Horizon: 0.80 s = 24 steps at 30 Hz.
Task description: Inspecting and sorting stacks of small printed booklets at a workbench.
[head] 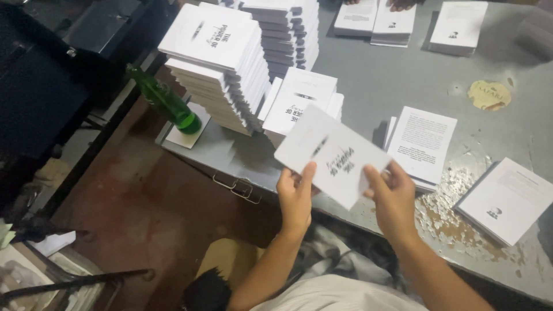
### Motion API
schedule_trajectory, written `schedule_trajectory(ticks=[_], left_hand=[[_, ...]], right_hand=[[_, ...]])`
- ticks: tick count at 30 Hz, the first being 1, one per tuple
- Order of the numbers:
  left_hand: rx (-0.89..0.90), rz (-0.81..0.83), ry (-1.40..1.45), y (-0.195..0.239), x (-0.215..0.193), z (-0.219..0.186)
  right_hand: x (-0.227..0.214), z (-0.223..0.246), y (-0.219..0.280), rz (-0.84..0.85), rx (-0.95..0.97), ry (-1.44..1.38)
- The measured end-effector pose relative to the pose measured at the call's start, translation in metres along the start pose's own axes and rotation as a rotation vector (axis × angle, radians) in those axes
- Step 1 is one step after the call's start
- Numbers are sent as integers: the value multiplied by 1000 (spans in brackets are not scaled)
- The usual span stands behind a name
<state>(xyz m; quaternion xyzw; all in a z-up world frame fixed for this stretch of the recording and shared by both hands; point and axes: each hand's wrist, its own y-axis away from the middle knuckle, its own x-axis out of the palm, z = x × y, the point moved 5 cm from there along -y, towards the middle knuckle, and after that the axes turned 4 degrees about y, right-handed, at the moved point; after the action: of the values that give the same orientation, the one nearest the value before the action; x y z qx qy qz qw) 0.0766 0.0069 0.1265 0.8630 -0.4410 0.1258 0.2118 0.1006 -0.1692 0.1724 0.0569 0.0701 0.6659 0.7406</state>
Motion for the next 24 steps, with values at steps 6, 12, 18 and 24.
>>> schedule_trajectory(ticks=[6, 12, 18, 24], left_hand=[[365, -50, -310, -61, -13, -68], [216, -37, -334, -137, -31, -73], [335, -166, -821, -128, -30, -86], [302, -182, -759, -126, -41, -79]], right_hand=[[48, 36, -92, 220, -178, -18], [85, 45, -146, 324, -62, 1], [94, 23, -164, 337, 9, 62], [95, 26, -159, 318, 48, 102]])
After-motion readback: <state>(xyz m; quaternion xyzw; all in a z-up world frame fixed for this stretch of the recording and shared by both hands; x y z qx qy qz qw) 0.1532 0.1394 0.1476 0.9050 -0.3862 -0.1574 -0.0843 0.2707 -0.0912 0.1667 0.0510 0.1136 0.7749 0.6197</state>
